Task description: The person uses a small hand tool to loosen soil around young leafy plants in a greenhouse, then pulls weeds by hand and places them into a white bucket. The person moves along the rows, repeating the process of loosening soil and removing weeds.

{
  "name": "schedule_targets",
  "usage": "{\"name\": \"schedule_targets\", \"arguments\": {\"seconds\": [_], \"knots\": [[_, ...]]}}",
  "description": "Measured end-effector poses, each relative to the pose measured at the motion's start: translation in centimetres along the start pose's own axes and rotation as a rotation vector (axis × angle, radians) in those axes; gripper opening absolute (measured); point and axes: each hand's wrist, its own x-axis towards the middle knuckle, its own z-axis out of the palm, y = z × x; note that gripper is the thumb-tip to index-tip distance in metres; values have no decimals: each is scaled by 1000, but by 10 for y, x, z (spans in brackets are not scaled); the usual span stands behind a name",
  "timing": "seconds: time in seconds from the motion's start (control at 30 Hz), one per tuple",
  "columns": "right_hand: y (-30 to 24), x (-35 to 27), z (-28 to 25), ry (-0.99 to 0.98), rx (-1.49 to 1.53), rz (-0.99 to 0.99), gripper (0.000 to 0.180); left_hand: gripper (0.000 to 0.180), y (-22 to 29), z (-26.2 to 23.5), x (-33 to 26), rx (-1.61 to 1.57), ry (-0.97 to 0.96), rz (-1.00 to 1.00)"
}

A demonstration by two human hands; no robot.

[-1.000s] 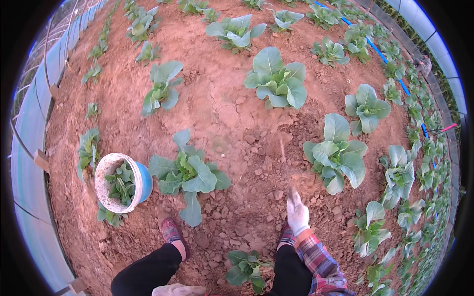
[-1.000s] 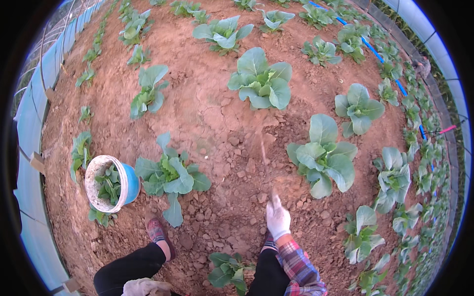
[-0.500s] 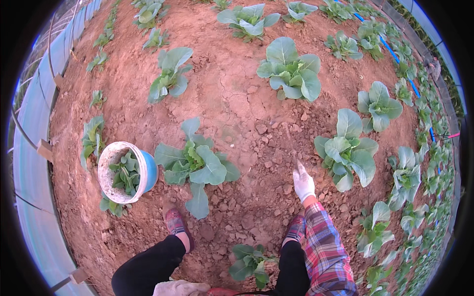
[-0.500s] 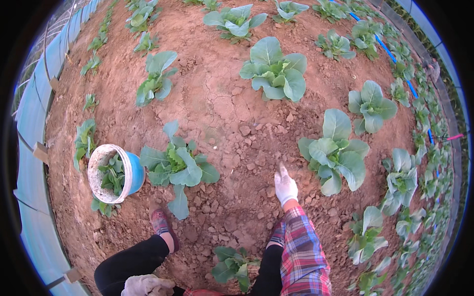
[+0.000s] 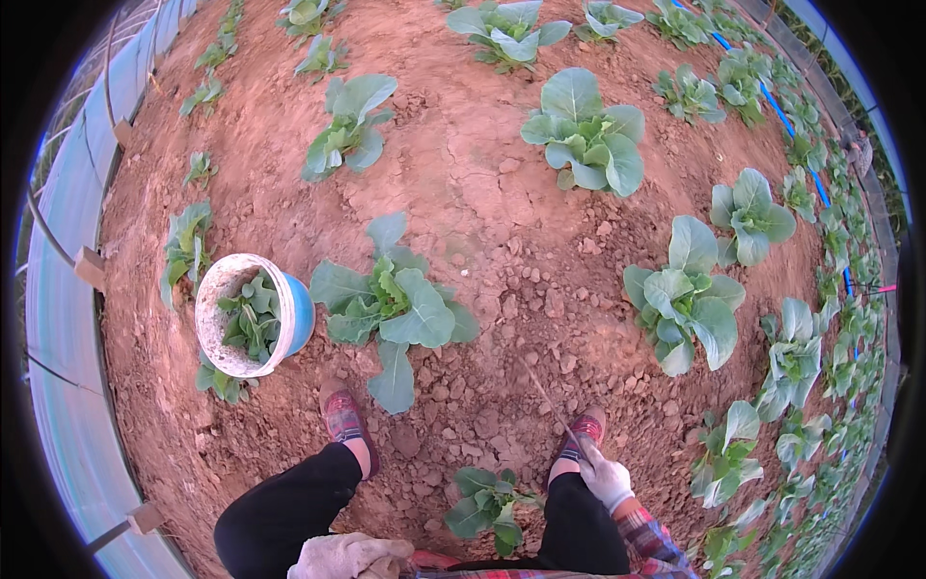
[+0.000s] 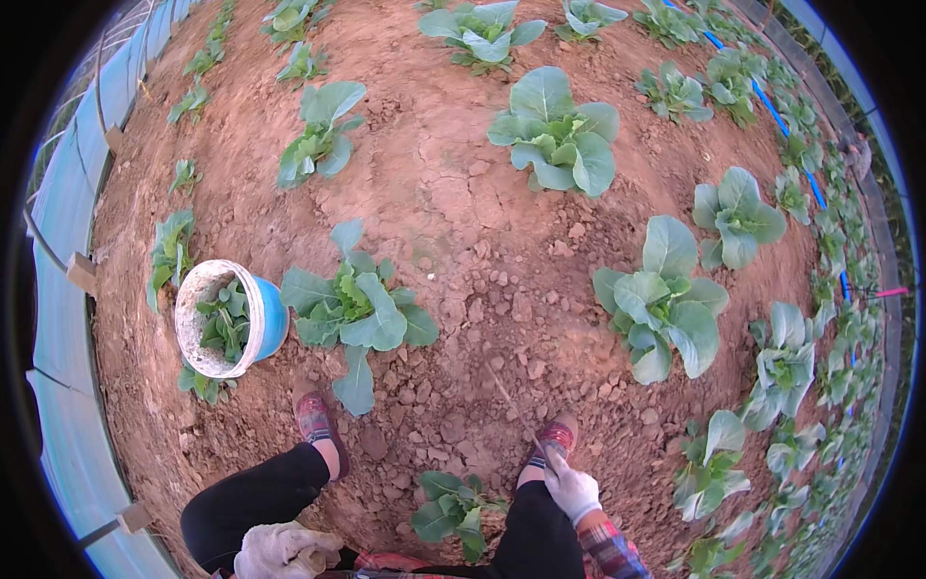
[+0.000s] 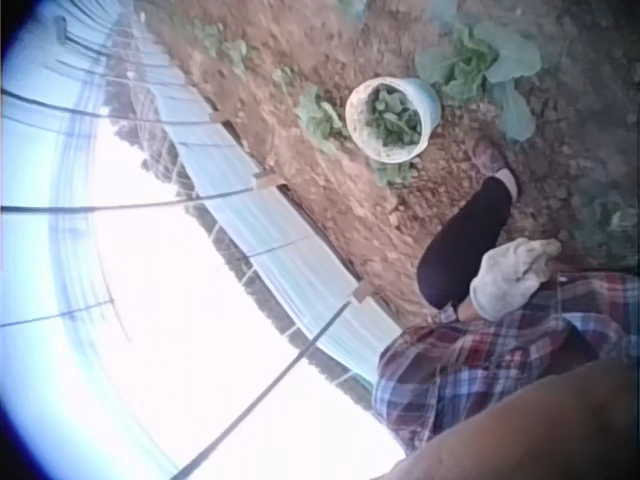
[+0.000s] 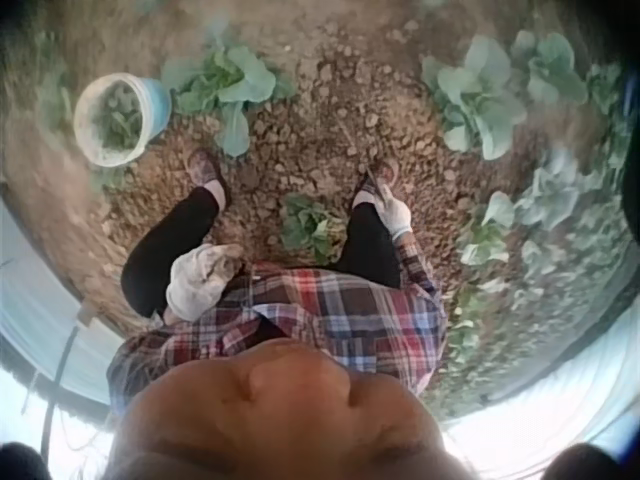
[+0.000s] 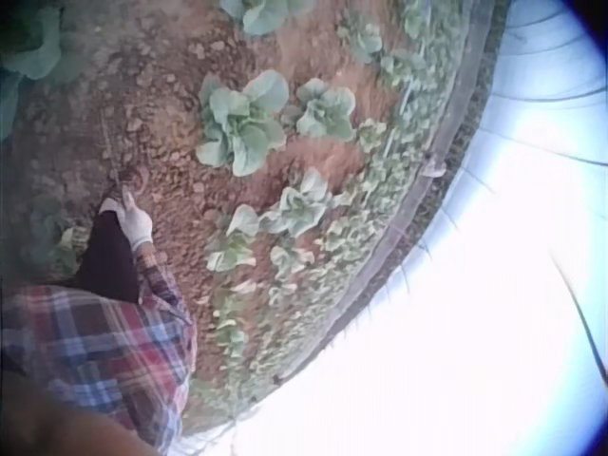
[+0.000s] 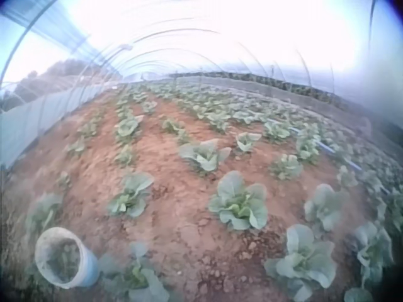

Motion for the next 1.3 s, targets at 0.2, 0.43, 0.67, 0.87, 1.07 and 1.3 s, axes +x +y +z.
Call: {"name": "schedule_targets", "arguments": {"seconds": [0.2, 0.43, 0.67, 0.87, 1.07, 1.3], "knots": [[-31, 48, -6, 248, 9, -86, 44, 25, -1, -1, 1, -108, -26, 32], [-111, 184, -36, 306, 126, -133, 46, 31, -4, 4, 0, -39, 25, 122], [-154, 213, -58, 422, 155, -138, 46, 30, -4, 0, 2, -79, -5, 46], [-95, 137, -8, 153, 62, -19, 44, 25, -8, -11, -3, -102, 2, 14], [-56, 82, -4, 144, 169, -40, 45, 30, -13, -19, -7, -108, -30, 18], [-48, 49, -14, 179, 181, 30, 43, 32, -22, -19, -11, -141, -7, 38]]}}
